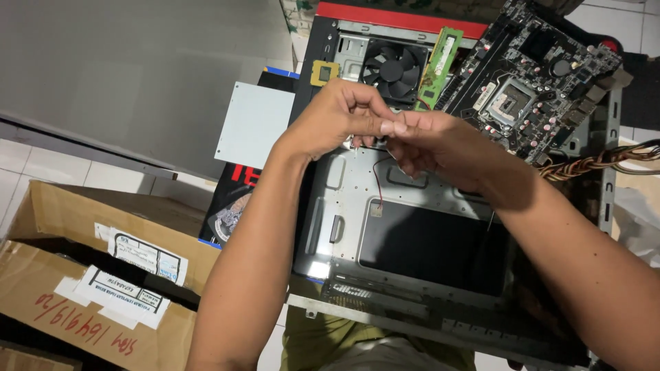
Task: Removing a metal bracket from inside a computer case by unscrewing it and pulling it out.
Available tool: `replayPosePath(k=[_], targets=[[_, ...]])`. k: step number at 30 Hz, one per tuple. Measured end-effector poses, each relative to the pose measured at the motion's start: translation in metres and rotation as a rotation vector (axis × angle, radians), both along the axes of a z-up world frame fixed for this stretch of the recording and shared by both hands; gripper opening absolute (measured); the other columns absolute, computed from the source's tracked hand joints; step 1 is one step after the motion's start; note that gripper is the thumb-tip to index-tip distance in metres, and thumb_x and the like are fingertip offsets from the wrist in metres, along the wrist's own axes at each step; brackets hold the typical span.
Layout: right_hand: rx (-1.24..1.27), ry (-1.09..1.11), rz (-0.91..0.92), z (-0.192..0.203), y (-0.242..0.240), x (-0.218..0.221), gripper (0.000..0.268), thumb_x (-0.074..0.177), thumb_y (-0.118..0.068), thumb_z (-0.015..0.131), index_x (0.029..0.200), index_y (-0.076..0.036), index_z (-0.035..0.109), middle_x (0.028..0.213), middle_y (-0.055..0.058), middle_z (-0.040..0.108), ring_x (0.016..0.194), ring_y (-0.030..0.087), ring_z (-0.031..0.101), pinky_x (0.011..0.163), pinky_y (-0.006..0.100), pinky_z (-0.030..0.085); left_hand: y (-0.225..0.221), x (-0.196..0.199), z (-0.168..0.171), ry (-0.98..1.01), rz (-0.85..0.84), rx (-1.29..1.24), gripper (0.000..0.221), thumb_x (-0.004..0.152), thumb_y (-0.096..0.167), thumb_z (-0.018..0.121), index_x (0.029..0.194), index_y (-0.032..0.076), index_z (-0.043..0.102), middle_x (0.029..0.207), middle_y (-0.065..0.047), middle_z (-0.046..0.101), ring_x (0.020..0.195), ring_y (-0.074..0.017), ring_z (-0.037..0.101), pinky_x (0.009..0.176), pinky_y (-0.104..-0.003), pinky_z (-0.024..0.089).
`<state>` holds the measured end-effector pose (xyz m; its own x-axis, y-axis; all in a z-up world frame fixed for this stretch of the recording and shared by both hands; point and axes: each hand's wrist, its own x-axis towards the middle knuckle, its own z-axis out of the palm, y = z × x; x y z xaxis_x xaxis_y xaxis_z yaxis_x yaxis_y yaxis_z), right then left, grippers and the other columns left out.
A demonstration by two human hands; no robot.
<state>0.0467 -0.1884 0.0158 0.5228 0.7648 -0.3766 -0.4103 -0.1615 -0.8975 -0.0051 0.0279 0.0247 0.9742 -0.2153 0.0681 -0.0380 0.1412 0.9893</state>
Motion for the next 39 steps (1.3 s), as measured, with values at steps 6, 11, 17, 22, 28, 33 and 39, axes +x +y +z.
replayPosePath(k=[6,11,17,22,28,33,39], targets=[[-0.268,-0.346,0.182,0.018,0.012,-0.014,0.017,0.103,-0.025,0.058,0.098,-0.011,0.067,0.078,0.004,0.069,0.066,0.016,0.064,0.06,0.03,0.054,0.006,0.007,-0.003,-0.042,0.125,0.006,0.013,0.091,0.015,0.077,0.088,0.006,0.068,0.065,-0.005,0.063,0.051,-0.0065,0.056,0.041,-0.017,0.041],[-0.566,-0.809,0.517,-0.07,0.027,-0.027,0.018,0.101,-0.026,0.054,0.104,-0.01,0.064,0.098,0.009,0.071,0.089,0.027,0.07,0.072,0.043,0.055,0.004,0.008,-0.005,-0.006,0.136,0.041,0.013,0.091,0.014,0.077,0.087,0.008,0.067,0.063,-0.002,0.06,0.05,-0.0069,0.056,0.042,-0.018,0.042],[-0.738,-1.448,0.656,-0.12,0.021,-0.044,0.042,0.108,-0.04,0.039,0.12,-0.004,0.057,0.109,0.018,0.066,0.078,0.039,0.072,0.045,0.054,0.054,0.003,0.01,-0.007,0.005,0.118,0.058,0.013,0.09,0.013,0.078,0.086,0.009,0.066,0.065,-0.001,0.062,0.05,-0.0071,0.057,0.042,-0.019,0.042],[-0.591,-1.691,0.616,-0.143,0.018,-0.049,0.034,0.107,-0.032,0.042,0.114,-0.005,0.061,0.104,0.017,0.072,0.075,0.038,0.072,0.051,0.053,0.056,0.002,0.01,-0.007,0.004,0.099,0.078,0.014,0.091,0.012,0.077,0.084,0.008,0.066,0.068,-0.001,0.062,0.055,-0.0076,0.056,0.049,-0.02,0.051],[-0.341,-1.792,0.566,-0.161,0.014,-0.035,0.025,0.092,-0.014,0.062,0.115,-0.006,0.066,0.109,0.016,0.073,0.09,0.036,0.071,0.07,0.046,0.058,0.001,0.01,-0.007,-0.034,0.068,0.11,0.013,0.092,0.003,0.076,0.082,0.007,0.067,0.071,-0.002,0.063,0.06,-0.0067,0.057,0.05,-0.02,0.054],[-0.146,-1.905,0.627,-0.18,0.007,-0.018,0.045,0.083,-0.005,0.062,0.126,-0.013,0.068,0.126,0.008,0.068,0.113,0.035,0.065,0.1,0.044,0.052,0.0,0.007,-0.001,-0.029,0.067,0.173,0.013,0.092,0.004,0.075,0.081,0.007,0.069,0.067,-0.001,0.063,0.057,-0.0054,0.054,0.051,-0.022,0.053],[-0.323,-1.863,0.728,-0.146,0.019,-0.027,0.026,0.084,-0.009,0.064,0.11,-0.014,0.066,0.105,0.006,0.066,0.1,0.032,0.062,0.085,0.045,0.052,-0.001,0.007,0.0,-0.001,0.066,0.159,0.011,0.091,0.002,0.075,0.082,0.007,0.07,0.071,-0.002,0.066,0.064,-0.0079,0.06,0.053,-0.022,0.055]])
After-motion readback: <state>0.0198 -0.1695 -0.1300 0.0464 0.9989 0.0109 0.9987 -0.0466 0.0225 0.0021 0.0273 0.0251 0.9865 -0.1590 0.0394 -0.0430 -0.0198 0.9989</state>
